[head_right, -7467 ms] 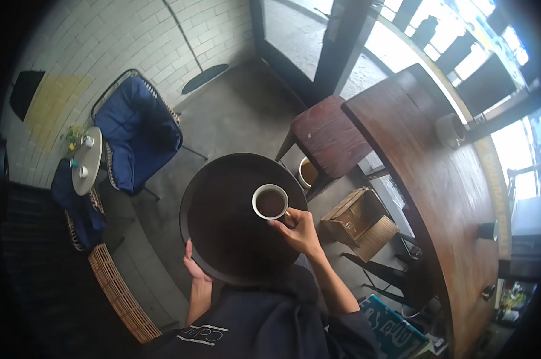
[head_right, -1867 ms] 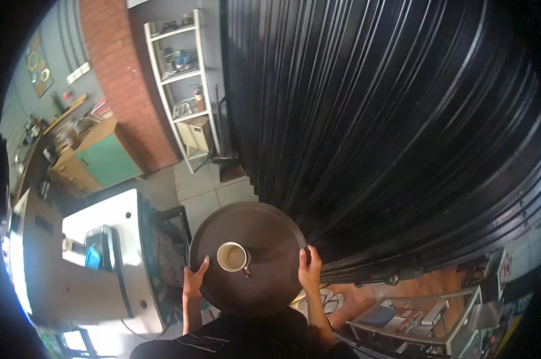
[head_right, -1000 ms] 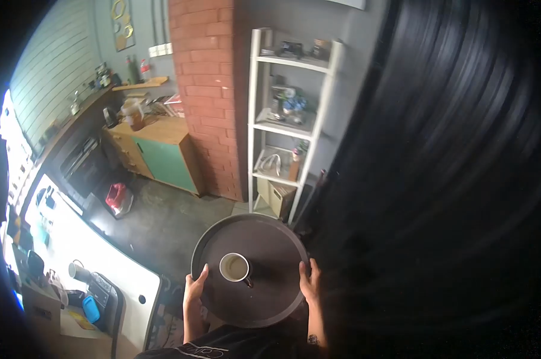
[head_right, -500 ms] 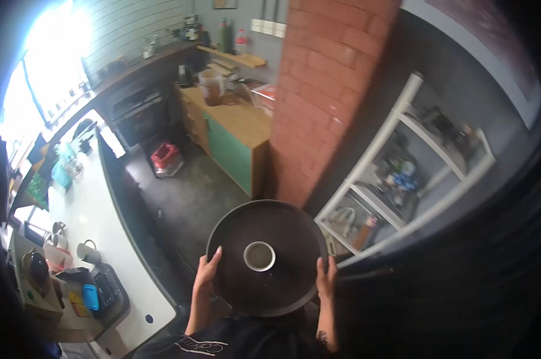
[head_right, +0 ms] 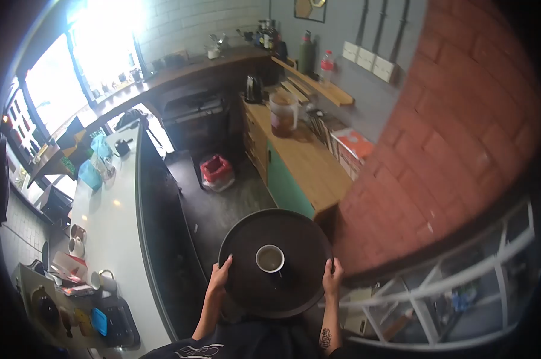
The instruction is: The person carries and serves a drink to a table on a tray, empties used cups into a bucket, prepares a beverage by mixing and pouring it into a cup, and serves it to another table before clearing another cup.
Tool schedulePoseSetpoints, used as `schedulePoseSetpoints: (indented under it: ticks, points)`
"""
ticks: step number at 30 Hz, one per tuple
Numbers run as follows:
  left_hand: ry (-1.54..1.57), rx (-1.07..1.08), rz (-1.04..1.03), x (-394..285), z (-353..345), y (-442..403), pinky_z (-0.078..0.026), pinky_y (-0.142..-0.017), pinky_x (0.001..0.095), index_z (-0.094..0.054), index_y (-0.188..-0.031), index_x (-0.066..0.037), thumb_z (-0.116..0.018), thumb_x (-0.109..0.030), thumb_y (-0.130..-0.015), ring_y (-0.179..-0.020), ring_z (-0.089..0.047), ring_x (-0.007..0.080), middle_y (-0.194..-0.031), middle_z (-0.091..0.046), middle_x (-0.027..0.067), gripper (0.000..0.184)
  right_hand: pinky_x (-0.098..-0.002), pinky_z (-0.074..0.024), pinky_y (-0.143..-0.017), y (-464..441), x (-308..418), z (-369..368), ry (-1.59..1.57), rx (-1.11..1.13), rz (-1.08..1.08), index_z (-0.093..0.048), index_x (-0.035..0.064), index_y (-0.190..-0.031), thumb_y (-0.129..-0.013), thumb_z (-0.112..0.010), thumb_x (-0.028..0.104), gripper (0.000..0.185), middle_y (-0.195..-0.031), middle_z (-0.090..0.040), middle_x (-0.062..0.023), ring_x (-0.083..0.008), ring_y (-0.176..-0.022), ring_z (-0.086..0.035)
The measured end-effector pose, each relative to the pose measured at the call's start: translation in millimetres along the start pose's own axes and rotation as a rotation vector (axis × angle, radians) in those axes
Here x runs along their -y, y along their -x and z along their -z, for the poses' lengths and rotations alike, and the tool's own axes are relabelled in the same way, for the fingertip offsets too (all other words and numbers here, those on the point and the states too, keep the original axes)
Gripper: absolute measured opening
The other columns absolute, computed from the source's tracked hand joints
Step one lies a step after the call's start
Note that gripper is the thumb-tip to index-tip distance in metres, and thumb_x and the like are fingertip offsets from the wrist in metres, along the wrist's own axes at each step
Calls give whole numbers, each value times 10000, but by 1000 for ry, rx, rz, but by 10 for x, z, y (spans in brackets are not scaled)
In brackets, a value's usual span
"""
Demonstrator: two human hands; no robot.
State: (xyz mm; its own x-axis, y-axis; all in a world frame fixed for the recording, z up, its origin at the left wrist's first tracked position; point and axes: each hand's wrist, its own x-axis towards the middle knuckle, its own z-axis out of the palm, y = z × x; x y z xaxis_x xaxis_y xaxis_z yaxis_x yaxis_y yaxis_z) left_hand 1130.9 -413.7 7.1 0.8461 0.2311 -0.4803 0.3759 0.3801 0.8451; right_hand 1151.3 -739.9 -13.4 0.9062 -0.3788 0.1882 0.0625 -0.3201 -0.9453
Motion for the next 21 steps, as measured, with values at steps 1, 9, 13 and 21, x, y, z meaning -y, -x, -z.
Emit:
schedulePoseSetpoints:
  ticks: [1, 9, 13, 21]
  points:
    - [0, -25, -13, -118, -36, -181, -523, -708, 303, -667, -1039, 34, -610, -292, -959, -822, -649, 152, -920, -685, 70, 340, -285, -291, -541, -259, 23, -179, -43, 17, -6, -426, 21, -746, -980, -509, 154, 282, -670, -350, 35, -67, -651, -327]
    - [4, -99, 0, -957, -285, -1397, -557, -703, 342, -649, -1040, 62, -593, -366, -962, -813, -669, 205, -908, -687, 113, 439, -235, -354, -598, -1565, -163, -1149, -96, 175, 40, -568, -18, -949, -977, -515, 113, 144, -761, -469, 32, -47, -692, -399]
    - [-21, 35, 25, -824, -495, -2443, -557, -702, 337, -653, -1042, 63, -578, -396, -968, -796, -669, 205, -912, -688, 116, 471, -254, -379, -635, -2029, -373, -1351, 25, 125, -109, -558, -34, -994, -947, -507, 48, 108, -776, -508, -32, -103, -702, -445]
    - [-193, 157, 89, -638, -1436, -4235, -555, -736, 356, -611, -1141, 78, -561, -376, -981, -866, -661, 209, -1009, -677, 141, 485, -391, -393, -1029, -2849, -1366, -1688, 417, -115, -422, -546, -21, -1266, -913, -489, 10, 359, -1269, -560, -220, -334, -1220, -517]
